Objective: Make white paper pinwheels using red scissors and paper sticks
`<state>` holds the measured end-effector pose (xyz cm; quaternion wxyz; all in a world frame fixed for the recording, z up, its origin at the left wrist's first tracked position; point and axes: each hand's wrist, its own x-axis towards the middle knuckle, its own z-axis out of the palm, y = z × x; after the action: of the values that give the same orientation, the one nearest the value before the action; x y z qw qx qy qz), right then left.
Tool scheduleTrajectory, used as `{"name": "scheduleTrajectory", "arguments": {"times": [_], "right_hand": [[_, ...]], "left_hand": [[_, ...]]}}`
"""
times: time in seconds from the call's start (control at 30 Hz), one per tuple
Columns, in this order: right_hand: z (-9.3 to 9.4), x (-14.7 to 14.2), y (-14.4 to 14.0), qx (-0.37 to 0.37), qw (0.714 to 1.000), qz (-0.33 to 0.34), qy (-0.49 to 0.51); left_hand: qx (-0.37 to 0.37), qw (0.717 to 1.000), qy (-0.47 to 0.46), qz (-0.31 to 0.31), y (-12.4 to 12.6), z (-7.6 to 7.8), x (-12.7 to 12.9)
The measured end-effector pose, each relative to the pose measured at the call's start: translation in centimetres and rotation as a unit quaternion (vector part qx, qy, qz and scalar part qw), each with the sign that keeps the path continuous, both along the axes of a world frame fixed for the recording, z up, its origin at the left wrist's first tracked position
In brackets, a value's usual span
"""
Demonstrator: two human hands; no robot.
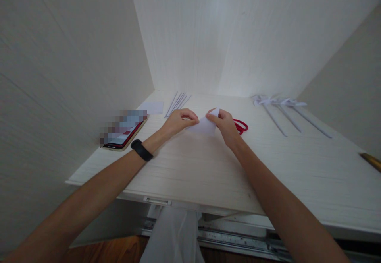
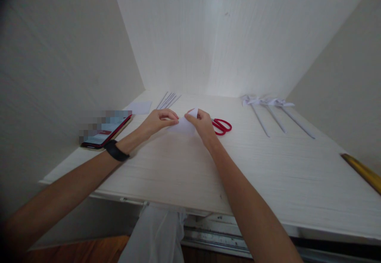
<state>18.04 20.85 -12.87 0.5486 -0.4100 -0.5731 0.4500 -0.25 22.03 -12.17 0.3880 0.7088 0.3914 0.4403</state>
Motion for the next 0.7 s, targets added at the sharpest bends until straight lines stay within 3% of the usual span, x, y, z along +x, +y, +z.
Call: {"name": "scheduleTrajectory", "arguments": {"times": [0.33, 0.7], "right_hand": [[0.3, 0.3, 0.4, 0.003, 1.000, 0.004, -0.004], [0.8, 2.0, 1.1, -0.012, 0.991, -0.059, 0.117]], "left_hand": [[0.010, 1.000, 0.022, 0.014, -0.1, 0.3, 0.1], [-0.003, 0.999, -0.017, 0.033, 0.1, 0.2, -0.5]]}}
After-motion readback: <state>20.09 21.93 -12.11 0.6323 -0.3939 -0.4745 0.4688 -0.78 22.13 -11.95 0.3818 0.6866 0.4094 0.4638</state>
